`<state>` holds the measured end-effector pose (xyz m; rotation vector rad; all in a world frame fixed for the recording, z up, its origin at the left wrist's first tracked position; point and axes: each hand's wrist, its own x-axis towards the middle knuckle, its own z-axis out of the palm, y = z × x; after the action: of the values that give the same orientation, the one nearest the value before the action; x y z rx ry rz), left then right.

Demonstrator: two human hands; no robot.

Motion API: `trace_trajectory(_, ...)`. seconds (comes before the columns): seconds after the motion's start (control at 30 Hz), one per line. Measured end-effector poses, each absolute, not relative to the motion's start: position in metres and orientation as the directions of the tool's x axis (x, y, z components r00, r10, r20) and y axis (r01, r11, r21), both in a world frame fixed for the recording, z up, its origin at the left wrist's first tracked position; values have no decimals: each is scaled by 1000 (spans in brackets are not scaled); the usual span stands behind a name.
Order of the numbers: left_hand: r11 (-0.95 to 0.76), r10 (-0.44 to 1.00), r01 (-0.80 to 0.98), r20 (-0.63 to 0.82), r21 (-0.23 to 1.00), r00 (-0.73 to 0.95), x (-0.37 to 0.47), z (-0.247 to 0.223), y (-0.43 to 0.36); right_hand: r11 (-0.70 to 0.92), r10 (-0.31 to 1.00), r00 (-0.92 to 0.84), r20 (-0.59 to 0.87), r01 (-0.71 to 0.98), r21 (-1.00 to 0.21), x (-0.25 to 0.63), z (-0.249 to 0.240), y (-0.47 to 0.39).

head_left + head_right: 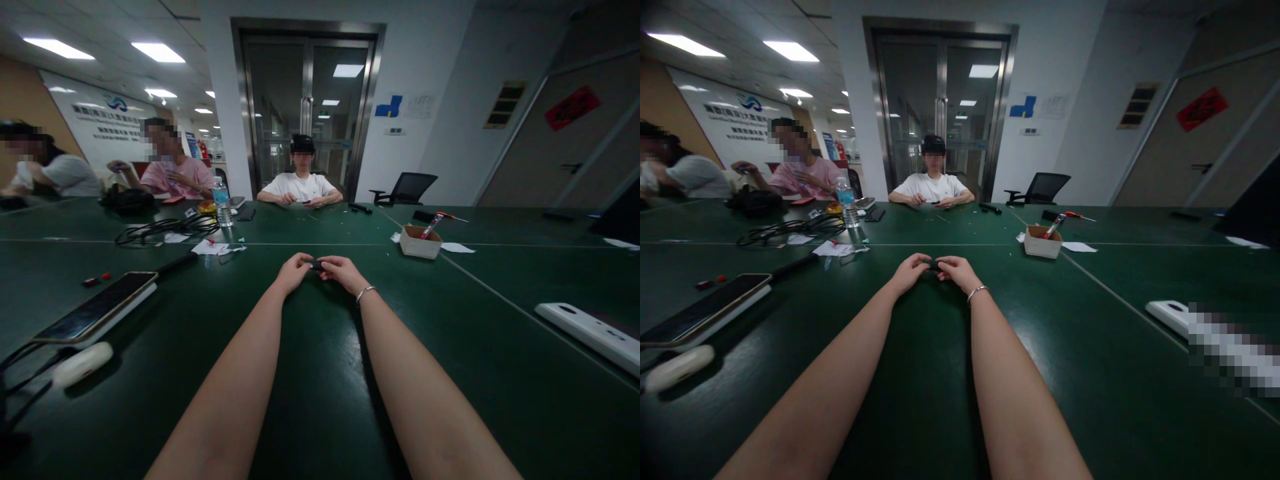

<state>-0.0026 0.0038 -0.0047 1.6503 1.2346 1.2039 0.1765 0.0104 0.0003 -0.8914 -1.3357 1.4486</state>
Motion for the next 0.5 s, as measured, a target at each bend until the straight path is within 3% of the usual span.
trace_trajectory(0.5, -244, 970, 302, 232, 922, 77, -4, -5, 4, 20, 954, -293, 60, -138, -990, 176, 3, 9)
